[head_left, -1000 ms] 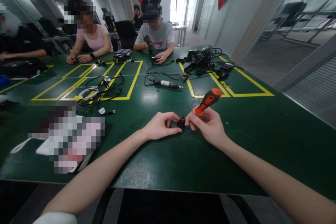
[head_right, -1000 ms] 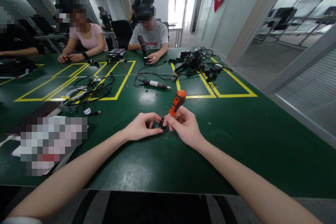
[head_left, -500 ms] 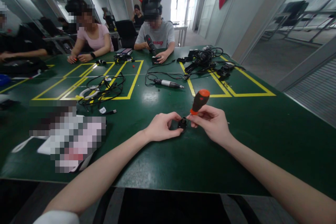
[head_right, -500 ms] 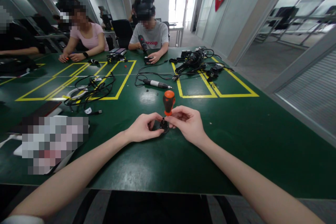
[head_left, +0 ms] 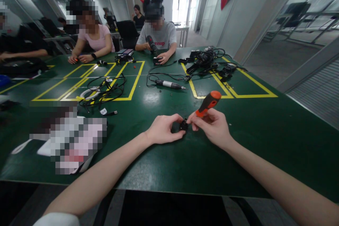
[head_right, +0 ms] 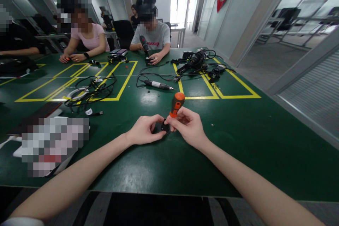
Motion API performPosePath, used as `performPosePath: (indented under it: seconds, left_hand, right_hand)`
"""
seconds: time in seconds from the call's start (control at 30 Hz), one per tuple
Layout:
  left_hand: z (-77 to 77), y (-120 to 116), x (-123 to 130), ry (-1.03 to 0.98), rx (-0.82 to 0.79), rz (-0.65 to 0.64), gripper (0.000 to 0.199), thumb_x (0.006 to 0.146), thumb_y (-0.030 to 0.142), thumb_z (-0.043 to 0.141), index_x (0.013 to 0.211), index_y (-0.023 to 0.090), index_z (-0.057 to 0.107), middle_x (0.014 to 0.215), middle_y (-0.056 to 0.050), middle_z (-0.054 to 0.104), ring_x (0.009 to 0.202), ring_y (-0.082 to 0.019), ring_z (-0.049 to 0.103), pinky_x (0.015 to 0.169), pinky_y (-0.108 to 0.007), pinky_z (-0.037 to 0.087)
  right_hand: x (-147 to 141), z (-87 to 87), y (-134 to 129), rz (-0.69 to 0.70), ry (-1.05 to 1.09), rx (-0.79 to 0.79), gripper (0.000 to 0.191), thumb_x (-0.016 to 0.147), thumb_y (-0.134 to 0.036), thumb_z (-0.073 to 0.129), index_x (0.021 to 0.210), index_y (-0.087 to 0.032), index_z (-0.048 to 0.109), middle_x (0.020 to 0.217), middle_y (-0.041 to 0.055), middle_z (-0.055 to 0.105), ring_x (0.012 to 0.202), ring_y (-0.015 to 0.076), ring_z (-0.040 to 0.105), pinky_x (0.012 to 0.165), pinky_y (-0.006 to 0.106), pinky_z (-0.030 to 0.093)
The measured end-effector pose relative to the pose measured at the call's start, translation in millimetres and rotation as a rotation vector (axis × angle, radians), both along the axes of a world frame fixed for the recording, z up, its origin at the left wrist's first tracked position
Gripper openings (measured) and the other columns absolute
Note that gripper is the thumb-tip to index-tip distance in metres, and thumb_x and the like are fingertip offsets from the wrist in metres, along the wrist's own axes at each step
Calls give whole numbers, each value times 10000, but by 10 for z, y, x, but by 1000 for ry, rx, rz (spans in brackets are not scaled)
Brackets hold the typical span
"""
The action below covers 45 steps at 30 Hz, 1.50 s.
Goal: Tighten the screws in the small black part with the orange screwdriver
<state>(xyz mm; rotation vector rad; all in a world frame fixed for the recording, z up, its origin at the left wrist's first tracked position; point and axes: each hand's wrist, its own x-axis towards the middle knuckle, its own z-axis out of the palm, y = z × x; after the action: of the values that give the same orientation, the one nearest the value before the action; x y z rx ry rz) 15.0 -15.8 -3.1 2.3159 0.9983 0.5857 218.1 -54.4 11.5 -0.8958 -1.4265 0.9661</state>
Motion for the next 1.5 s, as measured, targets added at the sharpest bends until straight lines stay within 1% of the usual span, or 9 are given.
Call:
performPosePath:
  seconds: [0.17, 0.4, 0.57, 0.63, 0.8, 1.0, 1.2, 1.33, 1.5]
  left_hand:
    - [-5, 0, 0, 40, 55, 5, 330, 853, 476, 769, 1045, 216, 704, 631, 58, 597, 600, -137, 584, 625, -242, 381]
    - [-10, -8, -1, 39, 64, 12, 320, 861, 467, 775, 1055, 218, 717, 666, 54, 629, 642, -140, 619, 646, -239, 398]
    - [-7, 1, -2, 41, 47, 9, 375, 838, 510, 798, 1063, 220, 721, 654, 55, 622, 626, -137, 604, 635, -240, 387]
    - [-12, 10, -4, 37, 39, 4, 369, 841, 506, 801, 1053, 216, 722, 651, 56, 616, 609, -132, 586, 624, -241, 373]
    - [-30, 22, -3, 22, 16, -4, 358, 837, 485, 812, 1037, 206, 714, 645, 63, 603, 582, -121, 553, 609, -242, 354]
    - [-37, 19, 6, 7, -5, -3, 354, 835, 476, 814, 1018, 195, 701, 611, 80, 551, 540, -106, 511, 596, -240, 335]
    - [-24, 20, 6, 17, -11, 2, 358, 843, 496, 799, 1031, 210, 698, 600, 80, 535, 540, -109, 500, 594, -238, 332]
    - [-34, 21, 3, 10, -8, 0, 363, 838, 509, 791, 1028, 216, 692, 600, 76, 545, 544, -113, 506, 588, -235, 333]
    - [-38, 13, -5, -27, -27, -5, 308, 843, 459, 772, 999, 208, 686, 573, 80, 522, 526, -107, 502, 583, -235, 339]
  right_hand:
    - [10, 25, 14, -1, -7, 55, 325, 812, -500, 866, 767, -204, 742, 728, 19, 688, 499, 125, 616, 470, 273, 542]
    - [3, -28, 14, 39, 41, 49, 342, 911, -538, 763, 997, -209, 727, 760, 33, 746, 540, 138, 647, 534, 284, 564]
    - [7, -25, 14, -10, 32, 17, 383, 862, -562, 807, 826, -217, 645, 690, 23, 740, 516, 141, 639, 517, 277, 562]
    - [11, -11, 17, -31, 15, 13, 386, 852, -561, 817, 786, -212, 667, 705, 34, 744, 516, 139, 637, 509, 277, 559]
    - [15, 23, 26, -43, -16, 39, 414, 827, -613, 817, 782, -210, 735, 720, 31, 711, 509, 135, 609, 483, 288, 541]
    - [-5, 14, 15, 18, 35, 22, 403, 886, -603, 765, 926, -205, 717, 722, 30, 745, 507, 136, 635, 496, 278, 556]
    - [7, 13, -3, -35, 5, 7, 397, 843, -571, 820, 775, -209, 675, 698, 38, 741, 502, 136, 626, 459, 263, 544]
    - [15, 19, 17, -46, -10, 32, 392, 827, -582, 830, 792, -203, 736, 742, 35, 719, 506, 126, 612, 427, 256, 520]
    - [4, 6, 25, 10, 18, 12, 410, 901, -610, 741, 883, -200, 728, 740, 43, 738, 508, 134, 624, 434, 262, 521]
